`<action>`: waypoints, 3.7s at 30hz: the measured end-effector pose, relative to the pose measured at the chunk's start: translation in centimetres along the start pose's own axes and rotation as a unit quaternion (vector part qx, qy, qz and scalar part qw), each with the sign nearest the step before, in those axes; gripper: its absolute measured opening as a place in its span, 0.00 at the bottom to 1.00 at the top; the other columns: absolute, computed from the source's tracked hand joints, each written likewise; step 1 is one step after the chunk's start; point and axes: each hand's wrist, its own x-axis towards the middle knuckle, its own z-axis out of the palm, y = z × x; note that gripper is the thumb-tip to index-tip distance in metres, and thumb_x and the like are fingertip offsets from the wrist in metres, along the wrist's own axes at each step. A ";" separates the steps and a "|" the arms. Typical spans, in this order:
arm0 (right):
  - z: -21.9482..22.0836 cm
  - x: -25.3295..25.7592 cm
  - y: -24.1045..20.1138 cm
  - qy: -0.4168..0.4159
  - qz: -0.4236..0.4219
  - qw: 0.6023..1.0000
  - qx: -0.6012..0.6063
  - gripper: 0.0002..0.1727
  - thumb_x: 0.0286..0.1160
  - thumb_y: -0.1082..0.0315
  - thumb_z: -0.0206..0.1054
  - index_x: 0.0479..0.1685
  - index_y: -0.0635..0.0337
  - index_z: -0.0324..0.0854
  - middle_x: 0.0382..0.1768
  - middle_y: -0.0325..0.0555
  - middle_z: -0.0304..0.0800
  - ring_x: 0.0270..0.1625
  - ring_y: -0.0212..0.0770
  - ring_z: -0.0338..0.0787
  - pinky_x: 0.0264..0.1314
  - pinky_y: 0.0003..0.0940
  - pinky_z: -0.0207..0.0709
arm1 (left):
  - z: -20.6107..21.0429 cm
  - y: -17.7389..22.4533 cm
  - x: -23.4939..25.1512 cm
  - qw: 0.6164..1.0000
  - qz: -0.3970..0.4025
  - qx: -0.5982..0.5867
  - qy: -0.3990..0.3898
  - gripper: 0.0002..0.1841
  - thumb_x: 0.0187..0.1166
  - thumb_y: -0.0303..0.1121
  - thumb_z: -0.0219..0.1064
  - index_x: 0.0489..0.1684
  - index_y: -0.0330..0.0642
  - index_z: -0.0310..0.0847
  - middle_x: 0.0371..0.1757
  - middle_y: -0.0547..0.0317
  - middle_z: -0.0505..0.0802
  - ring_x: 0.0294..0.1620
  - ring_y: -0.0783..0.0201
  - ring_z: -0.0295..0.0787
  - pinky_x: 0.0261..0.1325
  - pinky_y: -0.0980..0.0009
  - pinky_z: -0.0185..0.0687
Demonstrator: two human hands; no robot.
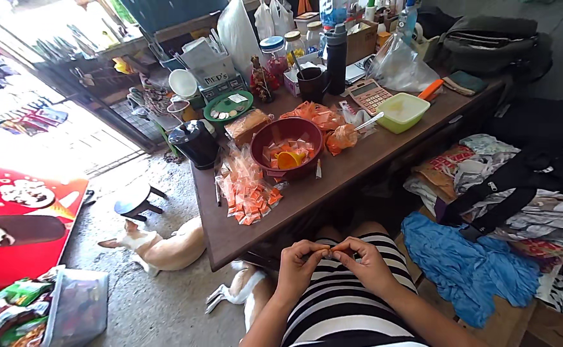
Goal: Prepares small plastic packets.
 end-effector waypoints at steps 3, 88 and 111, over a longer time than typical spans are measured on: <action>0.2 -0.1 -0.3 -0.011 -0.009 1.000 0.008 0.08 0.77 0.66 0.71 0.45 0.60 0.92 0.40 0.36 0.92 0.43 0.23 0.88 0.51 0.17 0.82 | 0.1 0.2 -0.2 1.000 -0.013 0.004 0.028 0.04 0.66 0.28 0.80 0.32 0.38 0.94 0.35 0.61 0.97 0.38 0.73 0.94 0.47 0.76 0.90; 0.7 -0.7 -0.2 -0.025 -0.007 1.000 -0.010 0.09 0.77 0.62 0.71 0.44 0.56 0.93 0.35 0.32 0.89 0.31 0.18 0.80 0.33 0.11 0.75 | -1.3 -0.2 -1.3 0.991 -0.026 -0.118 -0.053 0.05 0.76 0.27 0.74 0.39 0.33 0.93 0.38 0.60 0.97 0.38 0.74 0.93 0.48 0.76 0.90; 0.6 -0.3 -1.7 -0.038 0.005 0.999 0.027 0.10 0.82 0.66 0.67 0.47 0.63 0.89 0.40 0.33 0.88 0.36 0.16 0.81 0.39 0.11 0.77 | -1.9 0.8 -0.8 0.980 -0.063 -0.189 -0.010 0.07 0.80 0.35 0.72 0.49 0.47 0.91 0.44 0.70 0.96 0.43 0.76 0.92 0.50 0.75 0.89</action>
